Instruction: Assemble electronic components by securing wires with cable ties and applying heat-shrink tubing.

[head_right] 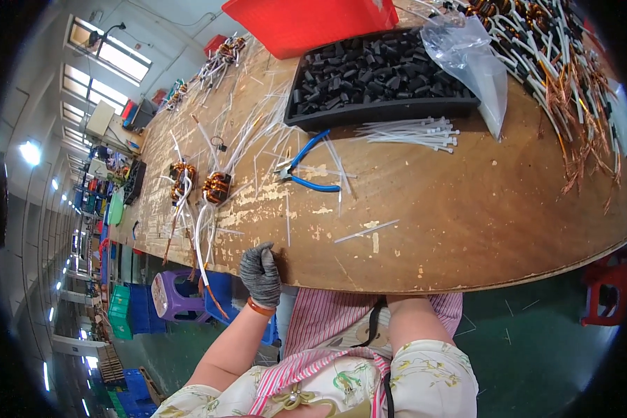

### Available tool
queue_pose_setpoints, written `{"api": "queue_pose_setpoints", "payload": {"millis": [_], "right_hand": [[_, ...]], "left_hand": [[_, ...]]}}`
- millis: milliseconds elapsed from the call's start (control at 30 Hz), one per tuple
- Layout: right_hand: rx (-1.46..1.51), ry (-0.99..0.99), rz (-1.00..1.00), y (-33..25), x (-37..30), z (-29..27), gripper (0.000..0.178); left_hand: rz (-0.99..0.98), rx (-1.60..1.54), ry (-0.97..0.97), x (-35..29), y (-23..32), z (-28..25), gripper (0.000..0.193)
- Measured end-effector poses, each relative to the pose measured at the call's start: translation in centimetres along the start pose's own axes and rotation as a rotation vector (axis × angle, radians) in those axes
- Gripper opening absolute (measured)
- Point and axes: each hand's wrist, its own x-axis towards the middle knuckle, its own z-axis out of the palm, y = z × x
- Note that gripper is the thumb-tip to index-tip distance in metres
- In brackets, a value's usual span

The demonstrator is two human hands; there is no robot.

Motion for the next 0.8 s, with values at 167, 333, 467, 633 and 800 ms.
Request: {"api": "queue_pose_setpoints", "payload": {"millis": [167, 333, 467, 633, 800], "right_hand": [[0.02, -0.015, 0.025, 0.7, -0.9, 0.5, 0.038], [0.033, -0.008, 0.006, 0.0, 0.3, -0.2, 0.039], [0.059, -0.016, 0.034, 0.9, -0.6, 0.9, 0.04], [0.057, -0.026, 0.018, -0.1, 0.2, 0.4, 0.041], [0.04, -0.008, 0.025, -0.5, -0.2, 0.0, 0.042]], "left_hand": [[-0.026, 0.004, 0.004, -0.2, -0.2, 0.0, 0.013], [-0.01, -0.022, 0.011, -0.1, -0.4, 0.4, 0.014], [0.017, 0.039, -0.005, -0.1, 0.1, -0.2, 0.013], [0.002, -0.02, 0.017, -0.3, -0.6, 0.2, 0.012], [0.022, 0.002, 0.009, -0.1, -0.5, 0.1, 0.011]]}}
